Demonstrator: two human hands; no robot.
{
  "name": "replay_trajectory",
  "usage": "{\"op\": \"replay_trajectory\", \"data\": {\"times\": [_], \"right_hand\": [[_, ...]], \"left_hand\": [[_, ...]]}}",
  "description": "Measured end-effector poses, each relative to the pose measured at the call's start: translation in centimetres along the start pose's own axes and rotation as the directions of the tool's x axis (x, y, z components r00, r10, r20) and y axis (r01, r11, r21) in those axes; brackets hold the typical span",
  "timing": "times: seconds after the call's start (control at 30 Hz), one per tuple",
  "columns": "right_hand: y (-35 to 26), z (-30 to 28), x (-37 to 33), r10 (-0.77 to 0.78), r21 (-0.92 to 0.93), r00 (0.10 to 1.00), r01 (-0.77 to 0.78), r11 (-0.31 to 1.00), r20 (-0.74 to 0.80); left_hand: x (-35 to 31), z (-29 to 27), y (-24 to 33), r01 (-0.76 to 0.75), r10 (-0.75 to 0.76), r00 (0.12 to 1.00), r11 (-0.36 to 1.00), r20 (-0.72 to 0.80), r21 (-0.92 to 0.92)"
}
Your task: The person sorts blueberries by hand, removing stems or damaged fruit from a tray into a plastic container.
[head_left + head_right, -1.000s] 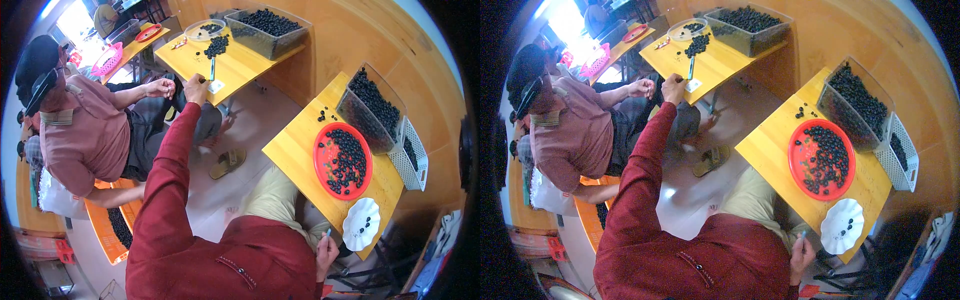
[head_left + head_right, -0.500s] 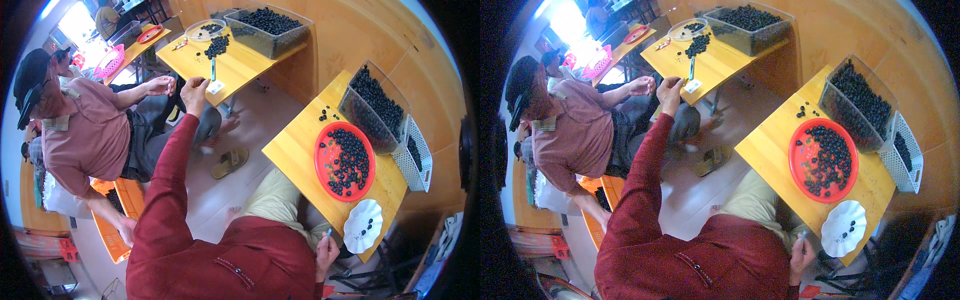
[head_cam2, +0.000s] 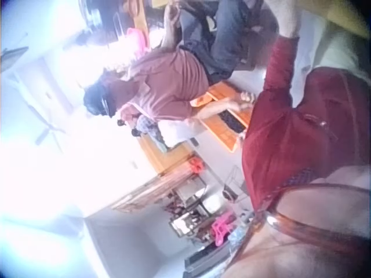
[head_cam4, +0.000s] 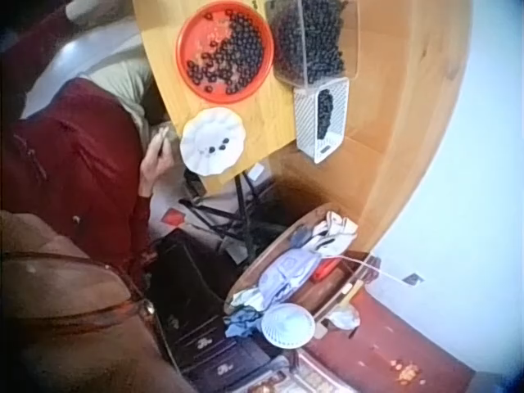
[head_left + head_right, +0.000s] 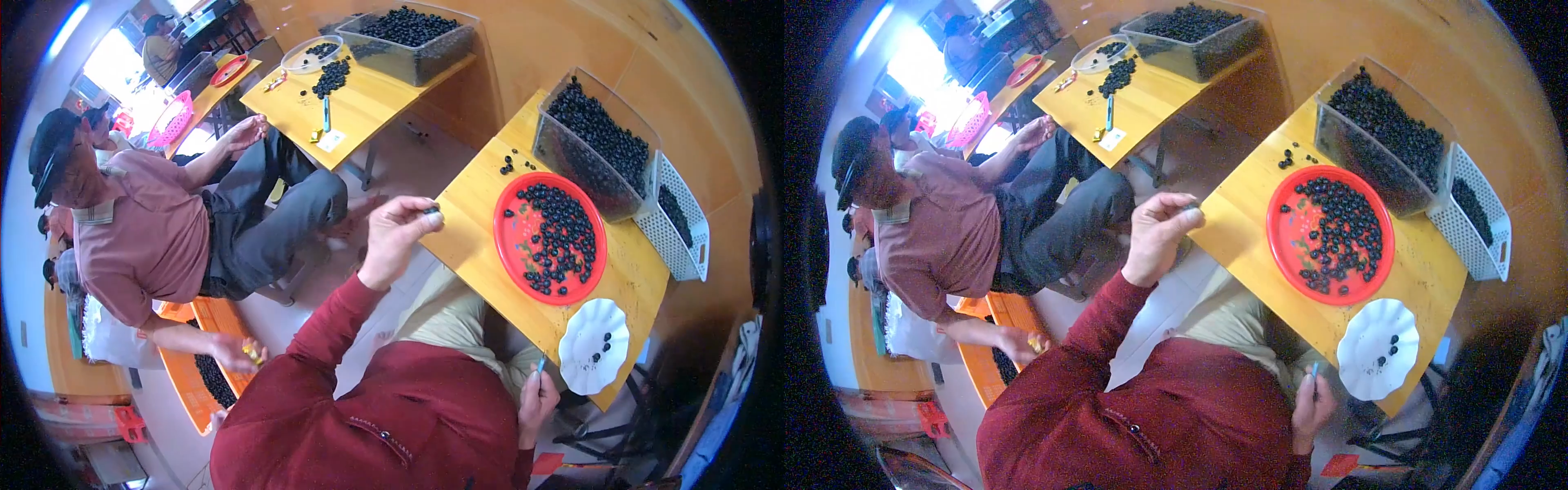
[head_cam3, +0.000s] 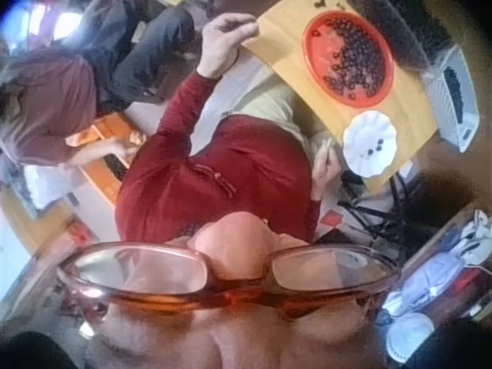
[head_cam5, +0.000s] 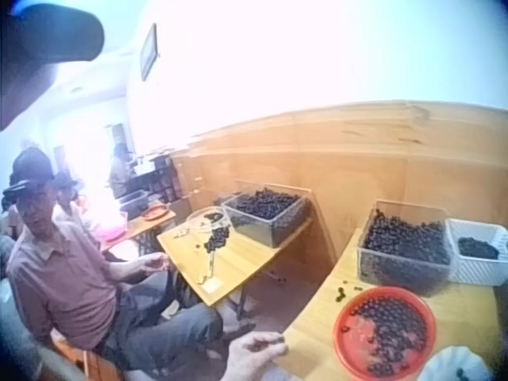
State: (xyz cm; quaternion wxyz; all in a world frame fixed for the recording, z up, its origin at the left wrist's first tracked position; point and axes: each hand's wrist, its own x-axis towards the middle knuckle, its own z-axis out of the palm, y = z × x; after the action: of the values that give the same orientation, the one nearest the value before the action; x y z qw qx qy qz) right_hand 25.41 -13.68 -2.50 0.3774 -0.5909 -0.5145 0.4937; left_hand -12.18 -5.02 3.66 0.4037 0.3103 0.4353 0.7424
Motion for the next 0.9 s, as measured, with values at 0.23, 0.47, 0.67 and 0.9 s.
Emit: {"op": "replay_trajectory", "data": {"times": [0.23,0.47,0.67,0.9], "right_hand": [[0.8,-0.7,-0.5,0.015,0.085,0.998,-0.010,0.996,-0.056],[-0.7,-1.6,-1.1,0.078,0.172,0.996,-0.070,0.983,-0.044],[-3.8,-1.5,0.0,-0.081,0.044,0.995,0.084,0.996,-0.055],[-8.0,-0.6,1.5,-0.324,0.076,0.945,0.326,0.942,-0.038]], "left_hand": [[-3.4,4.6,-1.9,0.247,-0.189,0.941,0.952,0.281,-0.184],[-6.6,8.2,-3.5,0.460,-0.381,0.807,0.885,0.451,-0.077],[-9.6,10.2,-4.2,0.577,-0.490,0.717,0.816,0.496,-0.027],[-11.7,12.7,-4.9,0.680,-0.507,0.625,0.726,0.593,-0.096]]}}
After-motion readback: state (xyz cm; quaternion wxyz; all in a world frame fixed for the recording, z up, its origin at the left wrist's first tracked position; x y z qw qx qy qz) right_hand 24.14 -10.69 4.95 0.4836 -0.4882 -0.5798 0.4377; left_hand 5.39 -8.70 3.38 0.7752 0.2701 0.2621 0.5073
